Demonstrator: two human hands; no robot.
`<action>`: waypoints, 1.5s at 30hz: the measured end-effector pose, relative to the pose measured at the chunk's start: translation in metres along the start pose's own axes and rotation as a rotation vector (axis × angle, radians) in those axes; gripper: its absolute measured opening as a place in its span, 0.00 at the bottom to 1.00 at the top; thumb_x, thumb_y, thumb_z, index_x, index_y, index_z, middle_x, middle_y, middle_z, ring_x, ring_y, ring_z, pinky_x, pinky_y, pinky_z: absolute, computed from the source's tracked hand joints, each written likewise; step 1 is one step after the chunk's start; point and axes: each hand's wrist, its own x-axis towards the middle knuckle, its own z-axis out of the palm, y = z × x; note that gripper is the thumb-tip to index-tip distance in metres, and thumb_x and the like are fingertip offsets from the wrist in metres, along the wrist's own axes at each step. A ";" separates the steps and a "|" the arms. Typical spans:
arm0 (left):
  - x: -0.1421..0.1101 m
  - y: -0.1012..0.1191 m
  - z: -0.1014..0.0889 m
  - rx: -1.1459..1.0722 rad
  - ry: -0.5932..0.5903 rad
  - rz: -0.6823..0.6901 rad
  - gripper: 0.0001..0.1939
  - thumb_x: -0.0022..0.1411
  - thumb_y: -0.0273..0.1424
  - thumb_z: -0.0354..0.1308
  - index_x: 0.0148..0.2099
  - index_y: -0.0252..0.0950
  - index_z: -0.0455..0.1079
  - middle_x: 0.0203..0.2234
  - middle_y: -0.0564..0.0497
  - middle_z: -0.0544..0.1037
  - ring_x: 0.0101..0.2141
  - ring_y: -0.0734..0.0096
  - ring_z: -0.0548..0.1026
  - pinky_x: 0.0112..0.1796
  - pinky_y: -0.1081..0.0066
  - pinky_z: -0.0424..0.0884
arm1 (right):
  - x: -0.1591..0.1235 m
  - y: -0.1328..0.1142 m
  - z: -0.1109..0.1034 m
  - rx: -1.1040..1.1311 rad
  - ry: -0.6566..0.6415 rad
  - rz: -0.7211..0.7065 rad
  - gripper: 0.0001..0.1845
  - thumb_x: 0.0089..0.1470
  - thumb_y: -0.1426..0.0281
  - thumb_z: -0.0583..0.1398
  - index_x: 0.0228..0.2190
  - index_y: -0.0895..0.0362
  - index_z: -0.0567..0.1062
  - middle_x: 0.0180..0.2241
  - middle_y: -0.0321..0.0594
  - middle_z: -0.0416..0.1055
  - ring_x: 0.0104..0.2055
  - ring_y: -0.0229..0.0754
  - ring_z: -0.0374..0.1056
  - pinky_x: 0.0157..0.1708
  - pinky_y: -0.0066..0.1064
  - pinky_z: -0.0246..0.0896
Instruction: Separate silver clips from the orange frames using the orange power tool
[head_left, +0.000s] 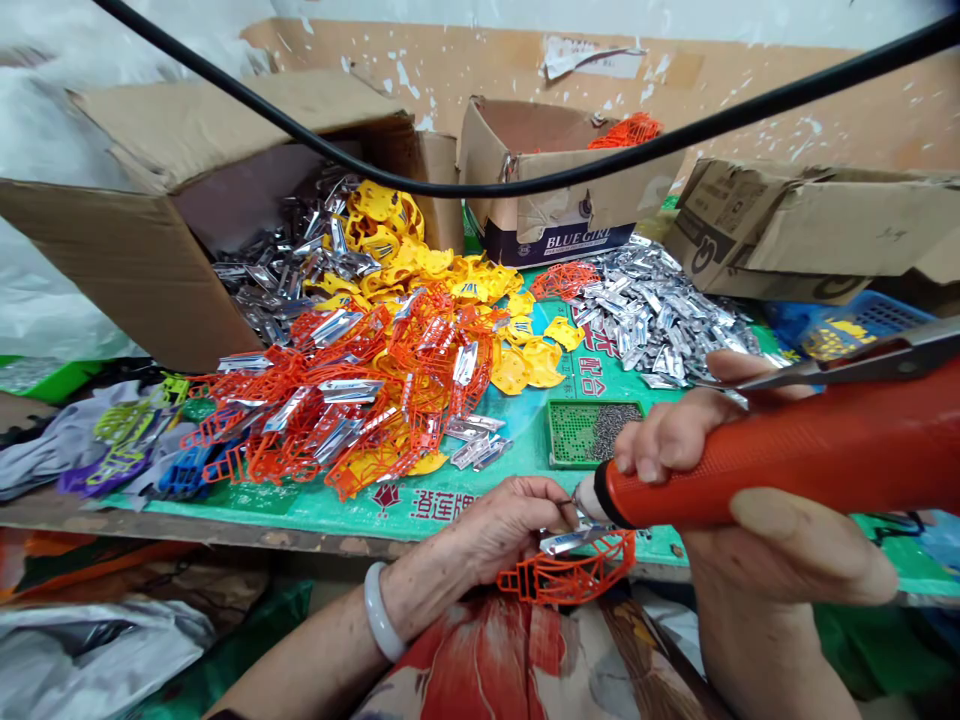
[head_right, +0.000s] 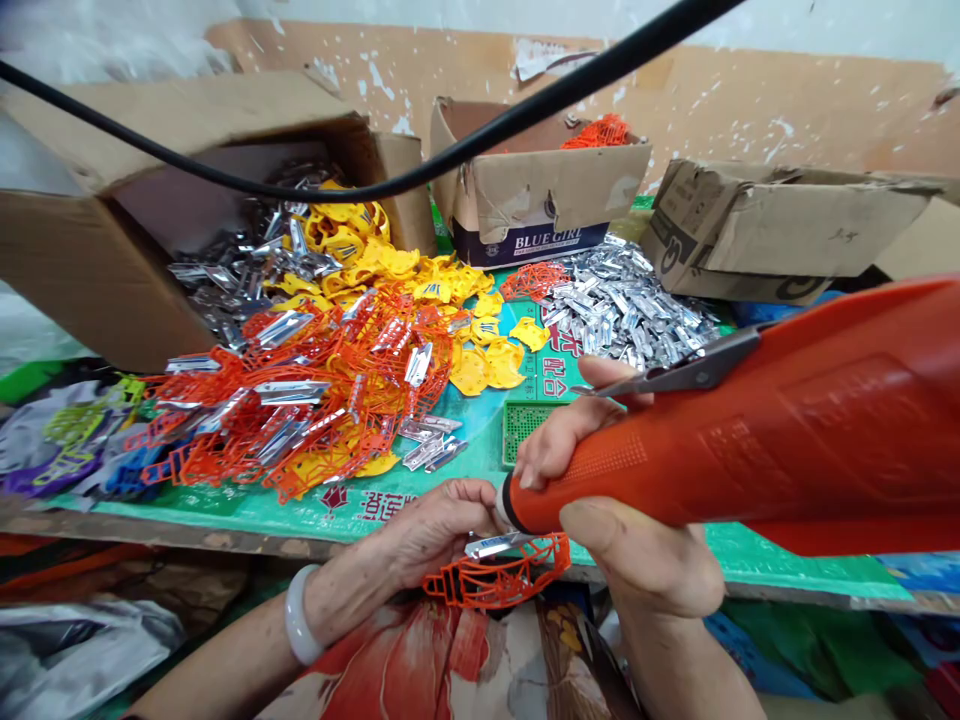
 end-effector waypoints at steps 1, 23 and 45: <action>0.000 -0.001 -0.001 0.010 -0.010 0.006 0.09 0.40 0.19 0.58 0.28 0.30 0.73 0.20 0.53 0.73 0.22 0.76 0.69 0.29 0.75 0.64 | 0.000 0.000 0.000 0.003 -0.006 0.002 0.29 0.46 0.70 0.64 0.50 0.54 0.63 0.28 0.36 0.69 0.29 0.41 0.66 0.33 0.41 0.65; -0.002 -0.005 0.000 0.242 0.118 0.030 0.06 0.42 0.27 0.59 0.28 0.33 0.73 0.15 0.56 0.67 0.16 0.80 0.59 0.21 0.76 0.55 | -0.005 -0.011 -0.006 -0.023 -0.052 0.019 0.30 0.48 0.68 0.63 0.53 0.54 0.62 0.29 0.37 0.68 0.29 0.42 0.65 0.34 0.42 0.64; -0.002 -0.007 0.003 0.228 0.157 0.052 0.04 0.42 0.25 0.59 0.25 0.33 0.71 0.14 0.57 0.66 0.16 0.81 0.60 0.22 0.77 0.55 | -0.006 -0.018 0.002 -0.058 0.004 0.061 0.29 0.46 0.67 0.65 0.50 0.52 0.66 0.27 0.37 0.68 0.28 0.41 0.65 0.32 0.41 0.66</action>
